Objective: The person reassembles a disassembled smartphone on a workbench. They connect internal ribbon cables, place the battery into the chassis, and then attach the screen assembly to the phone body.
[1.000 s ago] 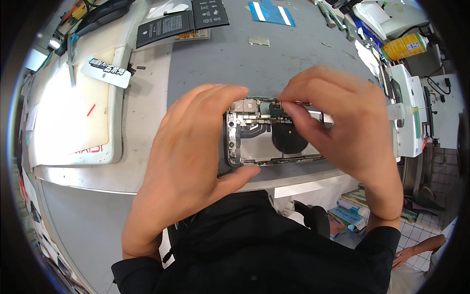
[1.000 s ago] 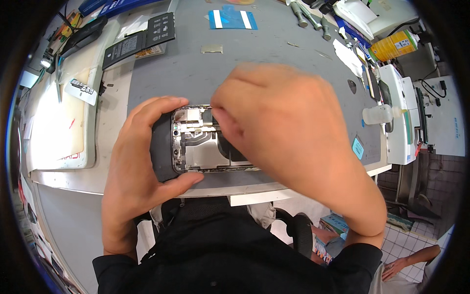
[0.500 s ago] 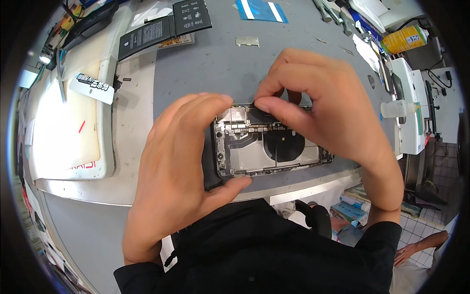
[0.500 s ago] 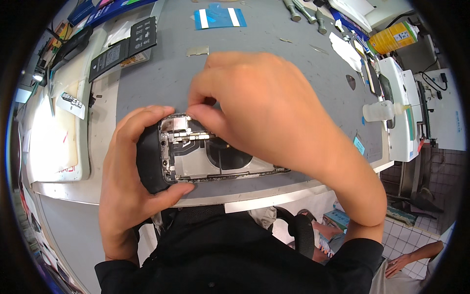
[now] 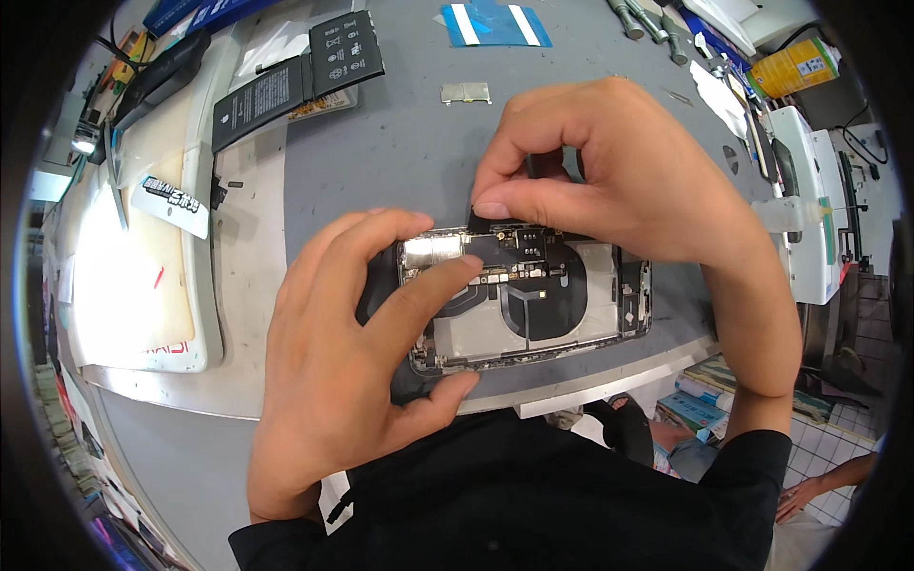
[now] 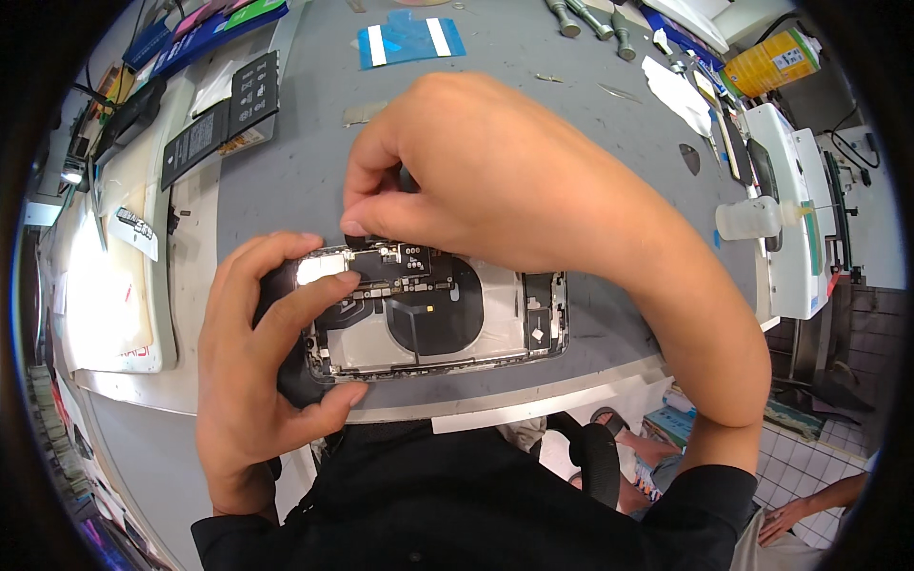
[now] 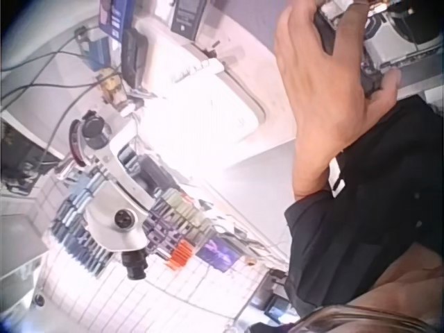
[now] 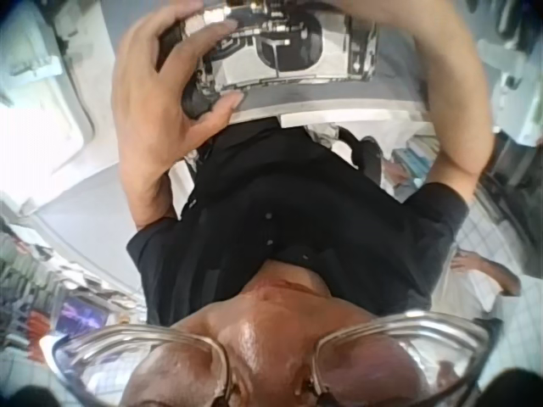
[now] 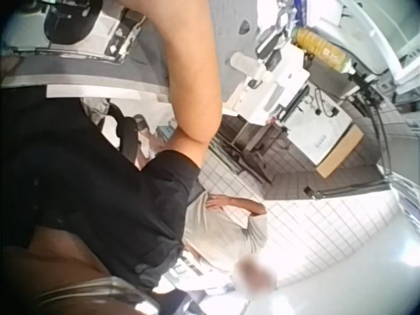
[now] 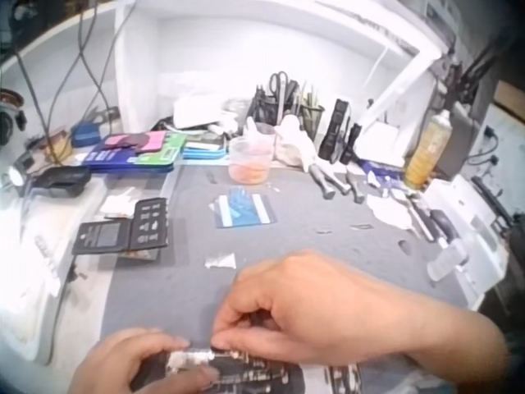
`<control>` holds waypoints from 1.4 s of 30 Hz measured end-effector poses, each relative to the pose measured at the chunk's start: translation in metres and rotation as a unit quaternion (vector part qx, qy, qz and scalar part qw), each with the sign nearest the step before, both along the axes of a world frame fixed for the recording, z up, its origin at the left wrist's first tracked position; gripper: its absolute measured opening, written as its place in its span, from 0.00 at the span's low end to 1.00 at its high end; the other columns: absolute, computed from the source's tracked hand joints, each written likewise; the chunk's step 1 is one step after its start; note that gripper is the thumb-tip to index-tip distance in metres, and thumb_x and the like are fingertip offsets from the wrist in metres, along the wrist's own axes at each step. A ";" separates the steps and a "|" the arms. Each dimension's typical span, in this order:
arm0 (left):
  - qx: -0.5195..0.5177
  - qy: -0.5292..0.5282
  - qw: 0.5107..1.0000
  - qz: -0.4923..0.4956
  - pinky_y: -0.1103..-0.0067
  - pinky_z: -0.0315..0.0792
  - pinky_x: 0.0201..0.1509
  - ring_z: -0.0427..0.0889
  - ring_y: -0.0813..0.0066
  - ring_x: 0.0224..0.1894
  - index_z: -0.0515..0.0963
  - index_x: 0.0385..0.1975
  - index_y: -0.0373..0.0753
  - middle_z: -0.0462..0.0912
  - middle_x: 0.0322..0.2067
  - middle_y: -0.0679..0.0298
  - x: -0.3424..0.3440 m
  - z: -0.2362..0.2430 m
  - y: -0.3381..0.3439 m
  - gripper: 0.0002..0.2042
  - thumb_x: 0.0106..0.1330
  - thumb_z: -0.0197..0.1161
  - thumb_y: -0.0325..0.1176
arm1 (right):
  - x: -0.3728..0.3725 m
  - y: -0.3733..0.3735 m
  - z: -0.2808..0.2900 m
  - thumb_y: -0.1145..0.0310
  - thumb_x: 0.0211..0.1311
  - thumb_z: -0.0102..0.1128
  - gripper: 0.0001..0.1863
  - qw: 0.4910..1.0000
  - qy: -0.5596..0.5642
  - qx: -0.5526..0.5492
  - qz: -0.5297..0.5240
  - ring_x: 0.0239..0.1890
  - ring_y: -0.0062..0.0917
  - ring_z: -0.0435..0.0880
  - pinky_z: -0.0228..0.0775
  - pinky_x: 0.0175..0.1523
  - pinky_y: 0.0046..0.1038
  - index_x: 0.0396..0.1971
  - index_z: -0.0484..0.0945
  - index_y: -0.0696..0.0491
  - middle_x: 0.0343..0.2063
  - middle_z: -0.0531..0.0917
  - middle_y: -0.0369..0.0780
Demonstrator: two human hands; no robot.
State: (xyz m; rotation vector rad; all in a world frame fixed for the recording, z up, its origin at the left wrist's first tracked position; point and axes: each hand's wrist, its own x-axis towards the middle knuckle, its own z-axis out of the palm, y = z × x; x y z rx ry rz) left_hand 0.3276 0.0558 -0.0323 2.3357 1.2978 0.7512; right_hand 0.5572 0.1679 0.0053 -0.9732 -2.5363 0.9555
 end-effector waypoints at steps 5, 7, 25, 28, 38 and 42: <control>-0.010 0.028 1.000 0.002 0.61 0.71 0.61 0.73 0.46 0.57 0.83 0.55 0.42 0.73 0.57 0.50 0.002 0.003 0.000 0.36 0.36 0.76 0.38 | -0.001 -0.001 0.002 0.72 0.58 0.73 0.04 1.000 -0.001 -0.023 -0.001 0.26 0.22 0.78 0.69 0.32 0.24 0.31 0.87 0.55 0.28 0.84 0.35; -0.011 0.036 0.999 0.002 0.61 0.71 0.61 0.73 0.47 0.57 0.83 0.55 0.42 0.73 0.57 0.51 0.003 0.004 0.001 0.37 0.35 0.76 0.38 | 0.000 -0.002 0.002 0.73 0.58 0.73 0.03 0.999 -0.001 -0.038 -0.003 0.25 0.20 0.77 0.67 0.31 0.23 0.31 0.87 0.54 0.27 0.83 0.35; 0.016 0.048 0.999 0.007 0.63 0.69 0.62 0.73 0.50 0.56 0.81 0.59 0.41 0.72 0.55 0.49 0.004 0.000 0.001 0.39 0.39 0.72 0.47 | 0.051 -0.034 -0.008 0.81 0.57 0.69 0.05 0.992 0.059 0.107 -0.029 0.26 0.18 0.78 0.64 0.28 0.20 0.34 0.86 0.58 0.28 0.83 0.36; 0.015 0.054 0.998 0.009 0.63 0.69 0.62 0.73 0.50 0.57 0.81 0.59 0.40 0.72 0.56 0.48 0.004 0.000 0.001 0.39 0.40 0.71 0.49 | 0.056 -0.045 -0.014 0.82 0.56 0.70 0.06 0.992 0.063 0.102 -0.041 0.26 0.19 0.78 0.65 0.27 0.20 0.34 0.87 0.58 0.27 0.83 0.37; 0.014 0.058 0.998 0.012 0.64 0.68 0.63 0.74 0.51 0.57 0.81 0.59 0.39 0.71 0.56 0.48 0.004 -0.002 -0.001 0.40 0.40 0.71 0.50 | 0.057 -0.049 -0.022 0.82 0.55 0.72 0.09 0.990 0.074 0.110 -0.037 0.25 0.20 0.78 0.65 0.27 0.21 0.36 0.88 0.57 0.27 0.81 0.36; 0.014 0.056 0.998 0.010 0.64 0.68 0.63 0.74 0.51 0.57 0.81 0.59 0.39 0.71 0.56 0.48 0.003 -0.002 0.000 0.40 0.40 0.71 0.51 | 0.058 -0.051 -0.025 0.81 0.50 0.74 0.14 0.987 0.081 0.136 -0.011 0.23 0.19 0.77 0.63 0.25 0.22 0.39 0.90 0.54 0.26 0.78 0.35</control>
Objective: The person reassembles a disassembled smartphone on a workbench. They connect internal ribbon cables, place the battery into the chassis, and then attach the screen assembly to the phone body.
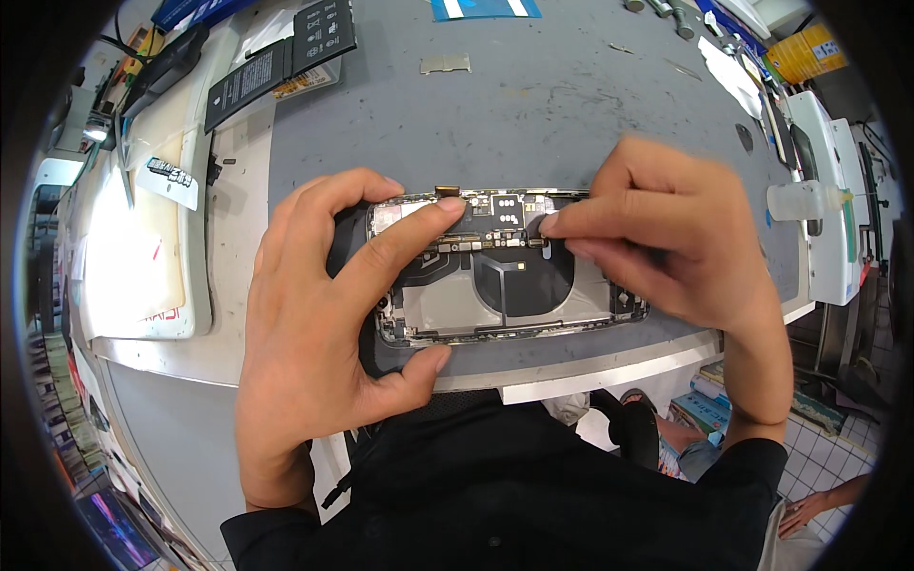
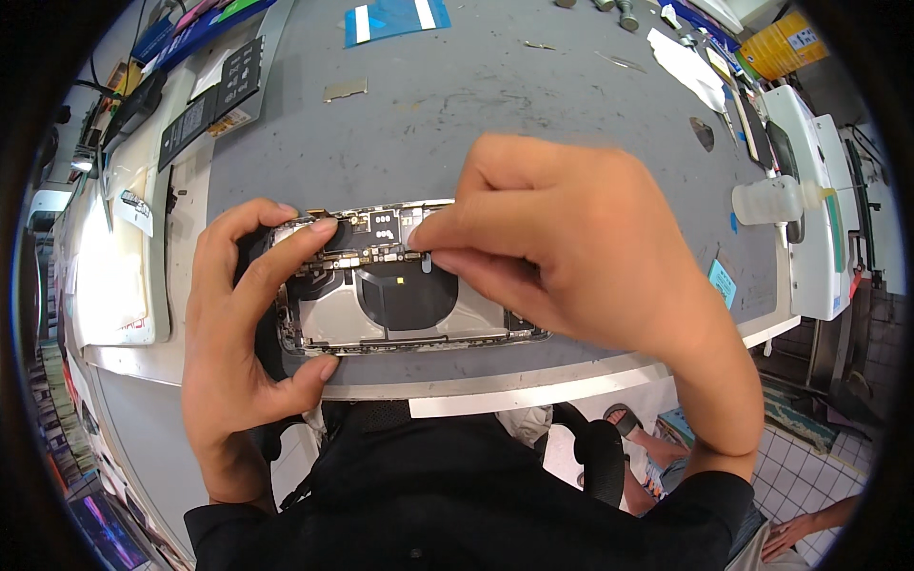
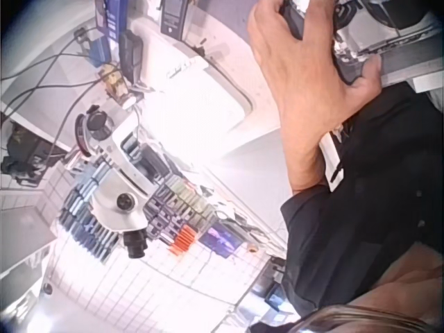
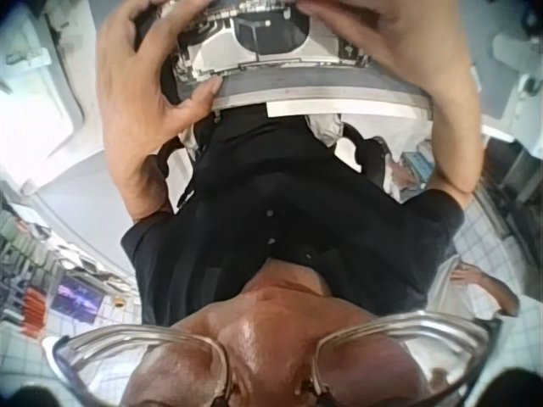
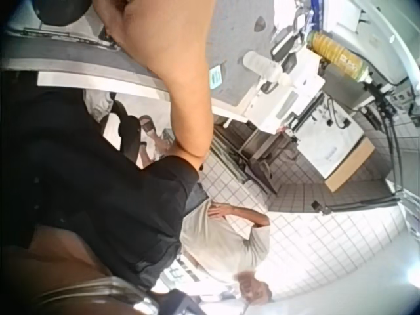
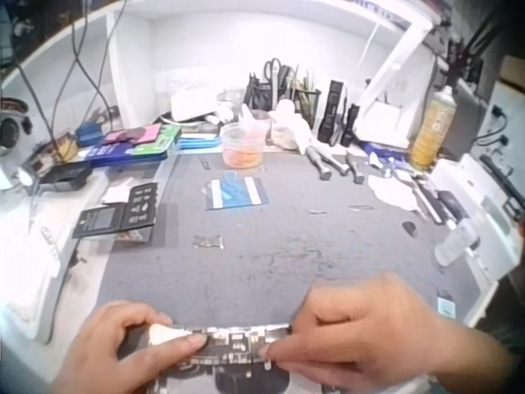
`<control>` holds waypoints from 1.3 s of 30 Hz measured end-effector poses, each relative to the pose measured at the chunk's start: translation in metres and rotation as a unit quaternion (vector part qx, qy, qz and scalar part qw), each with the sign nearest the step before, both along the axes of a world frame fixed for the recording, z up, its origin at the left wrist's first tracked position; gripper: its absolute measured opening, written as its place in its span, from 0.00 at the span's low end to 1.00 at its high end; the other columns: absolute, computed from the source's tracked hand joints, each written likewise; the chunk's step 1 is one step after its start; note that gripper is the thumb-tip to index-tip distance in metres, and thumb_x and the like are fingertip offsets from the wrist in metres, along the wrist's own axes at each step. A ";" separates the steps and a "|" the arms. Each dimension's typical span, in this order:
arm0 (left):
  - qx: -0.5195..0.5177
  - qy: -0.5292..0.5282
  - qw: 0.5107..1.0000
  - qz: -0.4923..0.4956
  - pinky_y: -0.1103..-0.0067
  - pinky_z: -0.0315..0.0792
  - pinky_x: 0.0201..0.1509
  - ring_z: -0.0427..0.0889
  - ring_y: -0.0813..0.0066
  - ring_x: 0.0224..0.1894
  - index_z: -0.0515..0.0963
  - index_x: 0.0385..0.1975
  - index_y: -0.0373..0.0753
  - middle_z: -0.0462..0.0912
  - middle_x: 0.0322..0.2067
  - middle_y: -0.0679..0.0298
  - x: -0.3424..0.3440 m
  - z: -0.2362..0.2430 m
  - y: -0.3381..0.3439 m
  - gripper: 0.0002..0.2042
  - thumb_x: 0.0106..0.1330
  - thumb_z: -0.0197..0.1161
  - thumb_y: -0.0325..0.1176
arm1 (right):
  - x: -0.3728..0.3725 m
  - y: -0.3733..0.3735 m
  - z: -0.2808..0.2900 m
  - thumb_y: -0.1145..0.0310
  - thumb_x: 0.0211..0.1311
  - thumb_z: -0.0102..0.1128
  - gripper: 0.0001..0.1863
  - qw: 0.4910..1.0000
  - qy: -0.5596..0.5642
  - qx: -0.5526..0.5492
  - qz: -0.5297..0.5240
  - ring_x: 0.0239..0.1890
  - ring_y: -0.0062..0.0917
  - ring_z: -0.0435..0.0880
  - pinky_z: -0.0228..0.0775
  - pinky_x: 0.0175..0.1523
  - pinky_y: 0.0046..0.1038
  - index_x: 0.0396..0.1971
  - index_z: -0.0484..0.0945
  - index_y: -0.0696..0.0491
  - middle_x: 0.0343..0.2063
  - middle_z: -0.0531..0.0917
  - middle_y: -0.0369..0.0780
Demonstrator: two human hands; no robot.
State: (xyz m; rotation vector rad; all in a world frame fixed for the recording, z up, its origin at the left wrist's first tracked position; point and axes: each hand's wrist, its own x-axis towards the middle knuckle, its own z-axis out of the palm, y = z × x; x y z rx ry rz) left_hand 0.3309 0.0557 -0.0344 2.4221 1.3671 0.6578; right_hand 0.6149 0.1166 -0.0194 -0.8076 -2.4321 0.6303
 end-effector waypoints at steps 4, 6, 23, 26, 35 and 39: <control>-0.003 0.003 1.000 0.003 0.64 0.68 0.63 0.74 0.50 0.57 0.81 0.59 0.39 0.72 0.56 0.48 0.001 0.002 -0.001 0.40 0.40 0.71 0.51 | -0.001 -0.003 -0.002 0.78 0.45 0.75 0.18 0.996 -0.029 0.087 0.008 0.21 0.20 0.75 0.62 0.23 0.24 0.40 0.91 0.50 0.25 0.77 0.34; -0.002 0.000 1.000 0.004 0.63 0.68 0.63 0.74 0.50 0.57 0.81 0.58 0.38 0.72 0.56 0.48 0.001 0.001 -0.001 0.40 0.40 0.71 0.51 | -0.001 -0.004 -0.002 0.77 0.44 0.76 0.18 0.993 -0.038 0.108 0.006 0.20 0.21 0.75 0.62 0.22 0.24 0.40 0.91 0.49 0.25 0.76 0.33; -0.016 -0.016 1.000 0.003 0.63 0.68 0.64 0.74 0.50 0.57 0.81 0.57 0.37 0.72 0.57 0.47 0.002 0.002 0.000 0.39 0.38 0.72 0.48 | 0.004 0.003 -0.001 0.79 0.48 0.72 0.15 0.984 -0.037 0.168 -0.037 0.20 0.23 0.77 0.64 0.22 0.25 0.39 0.88 0.54 0.24 0.79 0.36; -0.015 -0.008 1.000 0.005 0.63 0.68 0.64 0.74 0.50 0.57 0.82 0.57 0.37 0.72 0.56 0.47 0.003 0.002 0.000 0.39 0.38 0.72 0.48 | 0.005 0.004 -0.003 0.80 0.49 0.72 0.14 0.984 -0.036 0.166 -0.043 0.20 0.24 0.78 0.65 0.23 0.25 0.39 0.88 0.54 0.24 0.79 0.36; -0.018 -0.010 1.000 0.006 0.64 0.66 0.64 0.73 0.52 0.57 0.81 0.57 0.36 0.71 0.57 0.48 0.003 0.003 0.000 0.39 0.39 0.72 0.50 | 0.007 0.006 -0.006 0.80 0.53 0.70 0.12 0.987 -0.031 0.147 -0.049 0.21 0.24 0.78 0.65 0.24 0.25 0.39 0.88 0.55 0.25 0.79 0.37; -0.018 -0.008 1.000 0.006 0.65 0.66 0.64 0.73 0.52 0.57 0.81 0.57 0.36 0.72 0.56 0.48 0.002 0.003 0.000 0.39 0.40 0.73 0.50 | 0.008 0.007 -0.006 0.80 0.54 0.69 0.12 0.989 -0.034 0.135 -0.044 0.21 0.24 0.78 0.65 0.24 0.25 0.40 0.88 0.55 0.25 0.79 0.37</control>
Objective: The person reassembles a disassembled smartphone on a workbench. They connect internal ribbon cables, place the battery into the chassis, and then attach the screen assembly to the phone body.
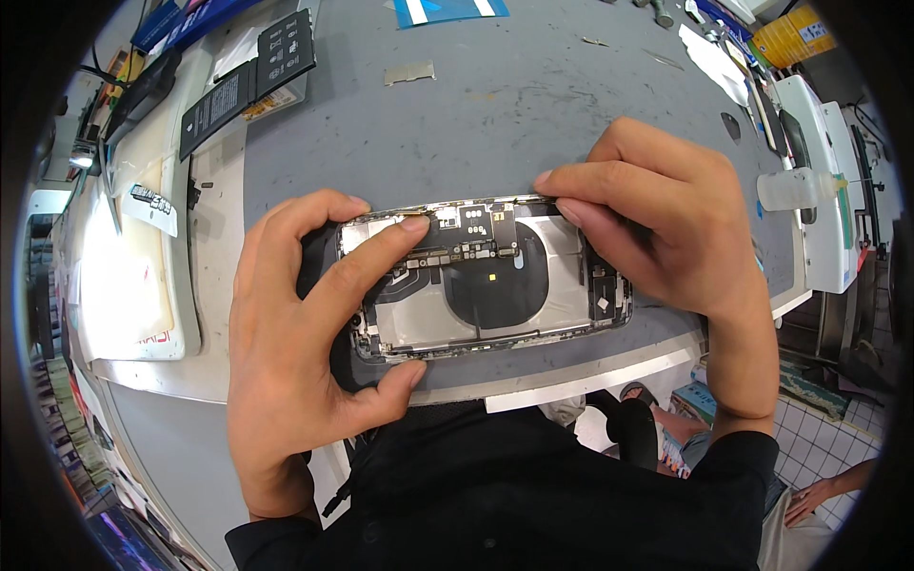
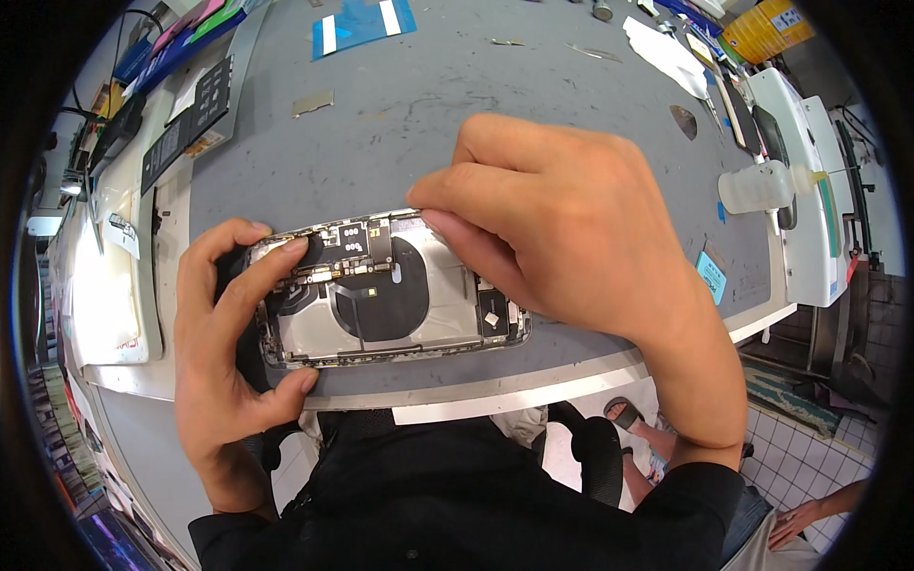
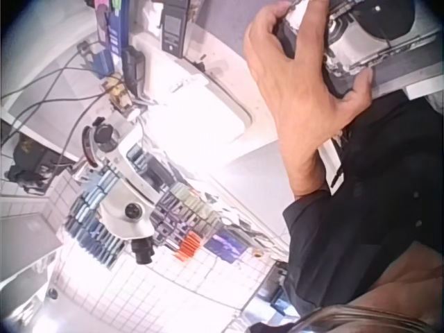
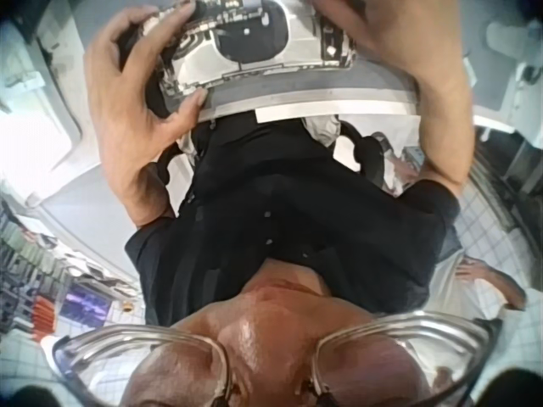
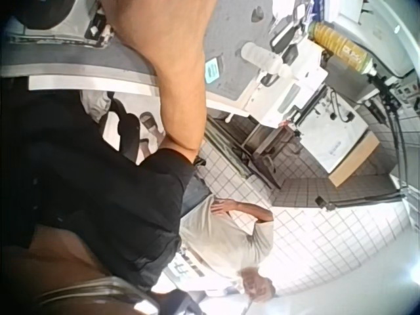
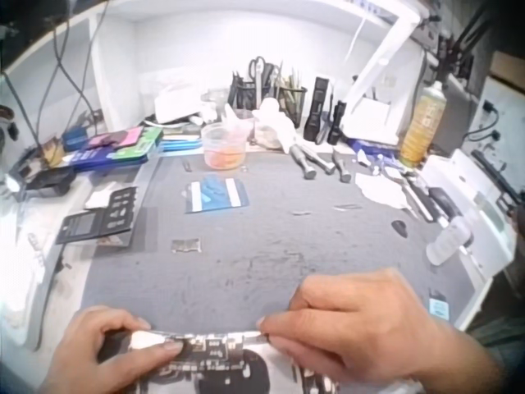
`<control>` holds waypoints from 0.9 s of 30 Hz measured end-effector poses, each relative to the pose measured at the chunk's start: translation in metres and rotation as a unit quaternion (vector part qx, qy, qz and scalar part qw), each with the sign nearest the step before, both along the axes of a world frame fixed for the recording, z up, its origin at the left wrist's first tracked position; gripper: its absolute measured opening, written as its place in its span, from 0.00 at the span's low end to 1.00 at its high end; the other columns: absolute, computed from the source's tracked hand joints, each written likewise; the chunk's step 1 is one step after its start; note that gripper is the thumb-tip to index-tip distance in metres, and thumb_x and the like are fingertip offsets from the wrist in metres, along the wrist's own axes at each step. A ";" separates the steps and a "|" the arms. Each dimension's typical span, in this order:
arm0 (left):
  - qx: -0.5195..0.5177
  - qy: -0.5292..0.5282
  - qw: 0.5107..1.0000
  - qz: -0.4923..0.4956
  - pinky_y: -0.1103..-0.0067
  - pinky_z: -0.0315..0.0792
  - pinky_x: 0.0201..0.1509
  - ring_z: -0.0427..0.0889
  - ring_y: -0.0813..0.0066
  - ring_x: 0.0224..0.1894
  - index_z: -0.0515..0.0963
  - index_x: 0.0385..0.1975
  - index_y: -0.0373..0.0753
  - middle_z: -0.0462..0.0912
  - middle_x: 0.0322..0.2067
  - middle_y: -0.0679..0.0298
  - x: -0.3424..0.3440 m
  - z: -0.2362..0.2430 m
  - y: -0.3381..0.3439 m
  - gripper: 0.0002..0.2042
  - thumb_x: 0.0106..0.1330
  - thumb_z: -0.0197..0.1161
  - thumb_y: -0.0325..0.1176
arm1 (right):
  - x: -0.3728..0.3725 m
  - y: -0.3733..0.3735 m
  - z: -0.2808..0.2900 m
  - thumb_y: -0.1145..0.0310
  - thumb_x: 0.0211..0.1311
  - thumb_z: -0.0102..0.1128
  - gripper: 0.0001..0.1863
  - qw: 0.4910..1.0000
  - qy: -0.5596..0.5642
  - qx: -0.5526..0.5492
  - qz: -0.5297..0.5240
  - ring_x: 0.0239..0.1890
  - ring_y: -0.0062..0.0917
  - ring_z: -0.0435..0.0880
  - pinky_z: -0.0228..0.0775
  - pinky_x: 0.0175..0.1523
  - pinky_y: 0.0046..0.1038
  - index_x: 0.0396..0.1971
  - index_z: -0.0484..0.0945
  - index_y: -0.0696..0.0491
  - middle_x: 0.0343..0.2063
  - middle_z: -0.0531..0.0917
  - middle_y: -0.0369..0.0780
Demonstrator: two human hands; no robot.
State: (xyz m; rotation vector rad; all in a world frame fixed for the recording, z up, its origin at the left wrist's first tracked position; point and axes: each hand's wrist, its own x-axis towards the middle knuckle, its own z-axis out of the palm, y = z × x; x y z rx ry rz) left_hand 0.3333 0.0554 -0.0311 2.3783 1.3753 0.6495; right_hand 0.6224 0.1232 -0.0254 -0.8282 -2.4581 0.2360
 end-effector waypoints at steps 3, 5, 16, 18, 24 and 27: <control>0.003 -0.002 1.000 -0.005 0.65 0.66 0.64 0.73 0.52 0.57 0.81 0.56 0.36 0.72 0.56 0.48 -0.001 -0.001 0.001 0.39 0.40 0.74 0.50 | 0.000 0.000 -0.001 0.80 0.54 0.69 0.12 1.000 -0.006 -0.001 -0.002 0.21 0.25 0.77 0.64 0.24 0.25 0.40 0.88 0.56 0.24 0.79 0.37; 0.007 -0.003 1.000 -0.002 0.65 0.67 0.64 0.74 0.52 0.57 0.81 0.56 0.37 0.72 0.57 0.49 -0.002 -0.002 0.000 0.39 0.40 0.74 0.50 | -0.001 -0.001 -0.001 0.80 0.54 0.69 0.12 1.000 -0.008 0.001 0.000 0.21 0.25 0.77 0.64 0.24 0.25 0.40 0.88 0.56 0.24 0.79 0.38; 0.049 0.009 0.999 0.004 0.64 0.69 0.62 0.75 0.52 0.56 0.82 0.57 0.41 0.75 0.56 0.51 0.001 -0.005 -0.001 0.38 0.40 0.74 0.49 | -0.001 -0.001 -0.003 0.79 0.56 0.68 0.12 1.000 0.001 -0.010 0.008 0.22 0.26 0.77 0.64 0.24 0.27 0.42 0.87 0.58 0.25 0.79 0.39; 0.062 0.009 0.998 0.002 0.63 0.70 0.62 0.76 0.51 0.56 0.82 0.57 0.41 0.75 0.55 0.51 0.001 -0.007 -0.001 0.38 0.40 0.74 0.49 | -0.001 0.000 -0.003 0.80 0.57 0.68 0.12 1.000 0.005 -0.014 0.009 0.22 0.26 0.77 0.64 0.25 0.27 0.42 0.87 0.58 0.24 0.79 0.39; 0.076 0.017 0.997 0.007 0.63 0.72 0.60 0.77 0.51 0.56 0.82 0.57 0.41 0.76 0.55 0.52 0.001 -0.007 -0.003 0.38 0.39 0.74 0.48 | -0.002 -0.001 -0.003 0.80 0.57 0.67 0.12 1.000 0.010 -0.012 0.011 0.22 0.26 0.77 0.64 0.25 0.27 0.42 0.87 0.58 0.24 0.79 0.40; 0.076 0.019 0.997 0.014 0.63 0.72 0.60 0.77 0.51 0.56 0.82 0.57 0.41 0.76 0.55 0.52 0.002 -0.007 -0.003 0.38 0.39 0.74 0.47 | -0.002 0.001 -0.004 0.80 0.57 0.67 0.12 1.000 0.014 -0.019 0.013 0.22 0.26 0.77 0.64 0.25 0.27 0.42 0.87 0.59 0.24 0.79 0.40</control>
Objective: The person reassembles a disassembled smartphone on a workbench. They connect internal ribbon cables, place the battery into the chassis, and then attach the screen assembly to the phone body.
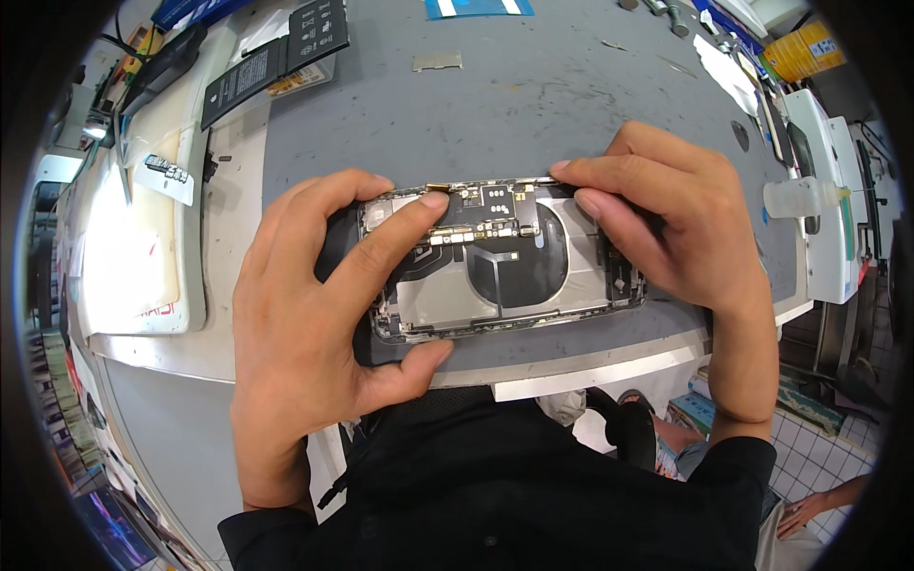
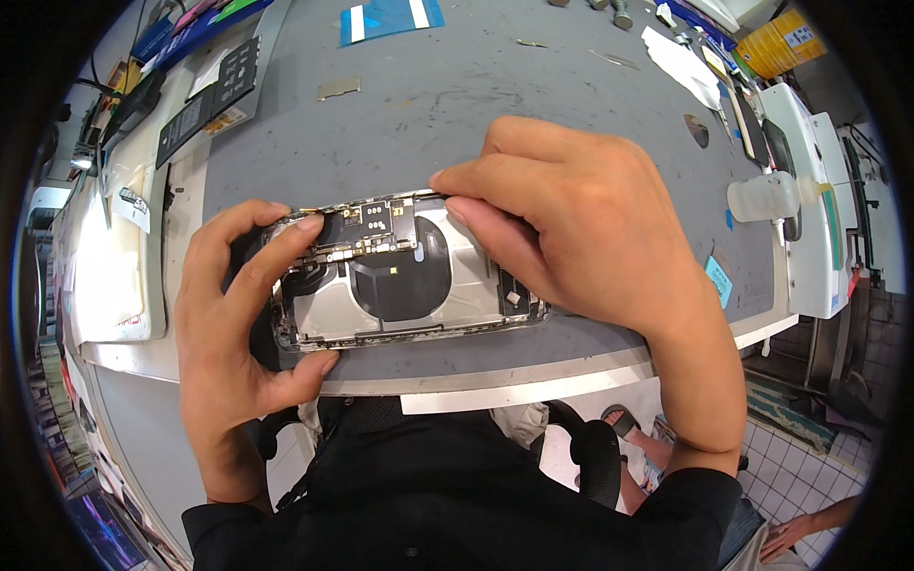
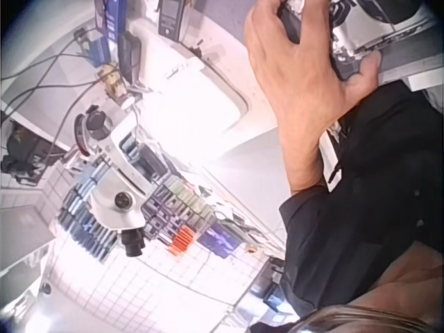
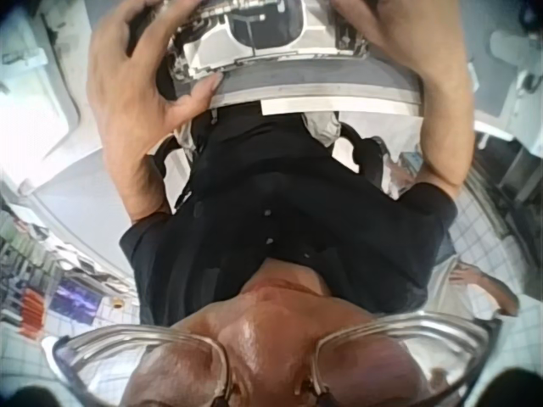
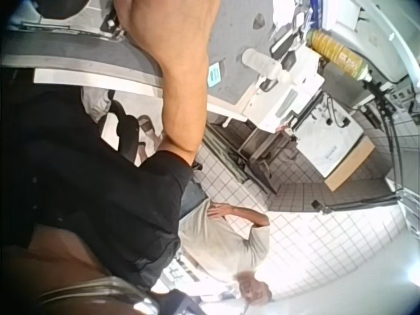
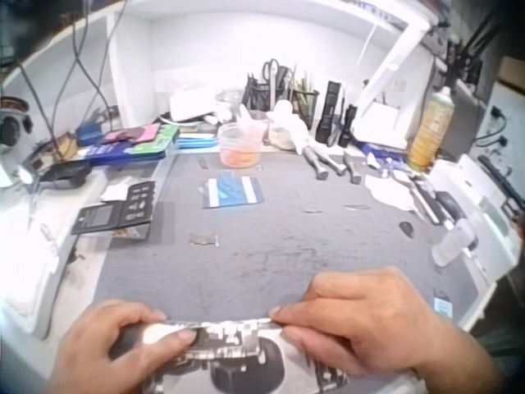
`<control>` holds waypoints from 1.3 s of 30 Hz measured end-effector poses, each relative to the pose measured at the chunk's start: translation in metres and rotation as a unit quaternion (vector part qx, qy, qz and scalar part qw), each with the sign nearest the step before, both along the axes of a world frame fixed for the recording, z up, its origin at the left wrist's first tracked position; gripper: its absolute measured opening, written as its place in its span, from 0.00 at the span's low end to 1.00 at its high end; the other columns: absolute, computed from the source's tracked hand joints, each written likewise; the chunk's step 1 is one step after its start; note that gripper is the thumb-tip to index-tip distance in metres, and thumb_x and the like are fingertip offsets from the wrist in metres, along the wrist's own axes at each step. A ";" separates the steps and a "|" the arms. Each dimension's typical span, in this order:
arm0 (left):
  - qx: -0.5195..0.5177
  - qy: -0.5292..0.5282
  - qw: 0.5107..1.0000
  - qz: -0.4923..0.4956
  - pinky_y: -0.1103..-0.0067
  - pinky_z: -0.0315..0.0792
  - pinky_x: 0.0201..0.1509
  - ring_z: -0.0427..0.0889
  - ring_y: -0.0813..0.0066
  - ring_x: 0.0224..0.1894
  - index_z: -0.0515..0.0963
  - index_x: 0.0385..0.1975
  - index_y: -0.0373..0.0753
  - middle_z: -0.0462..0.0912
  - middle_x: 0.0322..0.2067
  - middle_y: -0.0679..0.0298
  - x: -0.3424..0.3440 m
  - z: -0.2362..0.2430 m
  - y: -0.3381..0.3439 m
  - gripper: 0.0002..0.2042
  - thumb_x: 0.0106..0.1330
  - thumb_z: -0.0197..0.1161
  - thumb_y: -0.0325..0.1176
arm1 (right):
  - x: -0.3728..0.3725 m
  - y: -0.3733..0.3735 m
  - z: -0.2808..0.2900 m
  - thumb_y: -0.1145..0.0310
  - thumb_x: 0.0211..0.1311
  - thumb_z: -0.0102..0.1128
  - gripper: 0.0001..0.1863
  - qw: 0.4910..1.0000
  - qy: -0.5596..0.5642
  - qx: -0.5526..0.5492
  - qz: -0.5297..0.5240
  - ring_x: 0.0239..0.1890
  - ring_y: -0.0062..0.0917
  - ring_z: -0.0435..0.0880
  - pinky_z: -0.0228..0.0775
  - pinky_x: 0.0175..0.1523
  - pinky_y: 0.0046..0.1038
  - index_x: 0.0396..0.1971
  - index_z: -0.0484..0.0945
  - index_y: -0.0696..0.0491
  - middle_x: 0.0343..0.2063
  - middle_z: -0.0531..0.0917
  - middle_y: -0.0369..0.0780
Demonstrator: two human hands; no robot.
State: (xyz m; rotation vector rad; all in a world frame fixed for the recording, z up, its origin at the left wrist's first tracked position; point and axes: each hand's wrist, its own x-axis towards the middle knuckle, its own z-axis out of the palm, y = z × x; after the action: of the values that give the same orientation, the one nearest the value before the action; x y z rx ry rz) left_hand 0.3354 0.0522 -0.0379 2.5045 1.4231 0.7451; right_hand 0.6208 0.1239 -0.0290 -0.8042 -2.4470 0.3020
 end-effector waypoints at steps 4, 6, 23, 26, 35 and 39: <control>0.004 0.003 1.000 -0.001 0.63 0.73 0.59 0.78 0.51 0.55 0.82 0.57 0.41 0.77 0.54 0.52 0.001 0.001 0.000 0.39 0.37 0.74 0.47 | 0.001 -0.001 0.000 0.81 0.58 0.67 0.12 1.000 0.000 -0.004 0.000 0.22 0.26 0.76 0.64 0.25 0.27 0.42 0.87 0.59 0.24 0.79 0.40; 0.005 0.007 1.000 -0.001 0.63 0.73 0.59 0.79 0.51 0.54 0.82 0.57 0.41 0.77 0.54 0.52 0.001 0.002 0.001 0.39 0.37 0.74 0.47 | 0.002 0.000 -0.001 0.81 0.58 0.66 0.12 1.000 0.004 -0.005 0.003 0.22 0.26 0.76 0.63 0.25 0.27 0.43 0.87 0.59 0.24 0.79 0.40; 0.020 0.007 1.000 -0.010 0.64 0.75 0.54 0.81 0.52 0.51 0.82 0.57 0.39 0.78 0.50 0.52 -0.002 0.000 0.007 0.40 0.42 0.70 0.58 | 0.004 0.003 0.000 0.81 0.59 0.65 0.12 1.000 0.007 -0.027 0.011 0.22 0.25 0.75 0.63 0.26 0.27 0.43 0.87 0.60 0.23 0.77 0.40; 0.022 0.010 1.000 -0.013 0.64 0.75 0.54 0.80 0.52 0.50 0.81 0.57 0.39 0.78 0.50 0.51 -0.002 -0.001 0.008 0.41 0.45 0.68 0.61 | 0.004 0.003 0.001 0.81 0.59 0.65 0.12 1.000 0.004 -0.027 0.011 0.23 0.25 0.75 0.63 0.26 0.27 0.43 0.87 0.60 0.23 0.77 0.40; 0.027 0.013 0.999 -0.012 0.63 0.74 0.54 0.80 0.52 0.50 0.81 0.58 0.38 0.78 0.50 0.51 -0.002 -0.002 0.008 0.41 0.46 0.68 0.63 | 0.004 0.002 0.001 0.80 0.59 0.66 0.12 1.000 0.003 -0.030 0.007 0.22 0.26 0.75 0.62 0.26 0.27 0.43 0.87 0.60 0.23 0.77 0.40; 0.022 0.012 1.000 -0.013 0.64 0.74 0.54 0.80 0.53 0.50 0.81 0.58 0.37 0.78 0.50 0.50 -0.002 -0.001 0.008 0.42 0.46 0.68 0.63 | 0.004 0.002 0.001 0.80 0.59 0.66 0.12 1.000 0.001 -0.027 0.004 0.22 0.26 0.74 0.62 0.26 0.28 0.43 0.87 0.59 0.23 0.77 0.40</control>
State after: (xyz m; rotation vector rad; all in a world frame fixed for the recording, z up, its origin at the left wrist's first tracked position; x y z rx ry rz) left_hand 0.3333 0.0598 -0.0391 2.5695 1.3930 0.7519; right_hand 0.6244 0.1257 -0.0277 -0.8173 -2.4502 0.3727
